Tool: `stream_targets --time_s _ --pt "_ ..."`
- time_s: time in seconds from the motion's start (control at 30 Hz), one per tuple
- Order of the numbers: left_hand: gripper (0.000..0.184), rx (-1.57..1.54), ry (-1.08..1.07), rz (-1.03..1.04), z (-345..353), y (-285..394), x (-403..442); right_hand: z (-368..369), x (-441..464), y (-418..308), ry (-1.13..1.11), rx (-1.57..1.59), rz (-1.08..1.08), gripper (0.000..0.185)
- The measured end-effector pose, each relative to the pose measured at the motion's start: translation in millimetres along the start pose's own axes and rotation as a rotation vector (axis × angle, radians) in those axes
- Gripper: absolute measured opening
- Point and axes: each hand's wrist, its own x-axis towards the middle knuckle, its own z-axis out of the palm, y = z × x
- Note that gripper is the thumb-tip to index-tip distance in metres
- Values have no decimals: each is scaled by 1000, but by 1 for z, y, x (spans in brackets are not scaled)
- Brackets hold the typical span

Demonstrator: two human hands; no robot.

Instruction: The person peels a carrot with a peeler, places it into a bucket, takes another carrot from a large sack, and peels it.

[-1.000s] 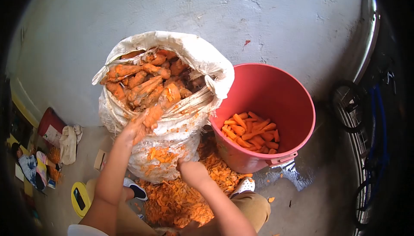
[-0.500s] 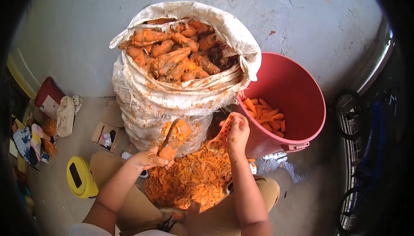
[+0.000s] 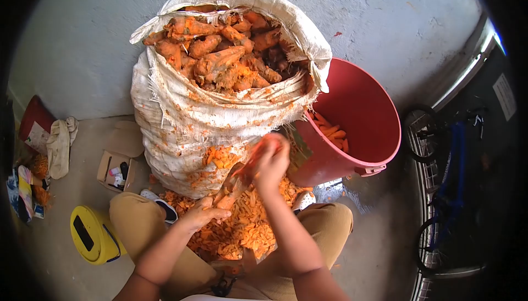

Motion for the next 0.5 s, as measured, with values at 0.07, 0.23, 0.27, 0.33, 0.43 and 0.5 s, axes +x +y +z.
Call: stream_targets --time_s 0.07,0.23,0.27,0.33,0.43,0.5 --pt "23 -14 -20 -53 -5 -5 -4 -12 34 -1 107 145 59 10" --pt "17 -92 91 -48 -4 -3 -10 -15 30 -17 2 286 139 15" --pt "18 -93 129 -66 -5 -7 -8 -2 8 -30 -61 176 147 15" --pt "18 -81 91 -3 -6 -9 -9 12 -33 0 -157 -165 -131 11" --pt "17 -119 87 -11 -6 -10 -13 18 -20 -20 -51 55 108 9" --pt "16 -140 99 -58 -3 -12 -18 -1 21 8 125 179 167 9"
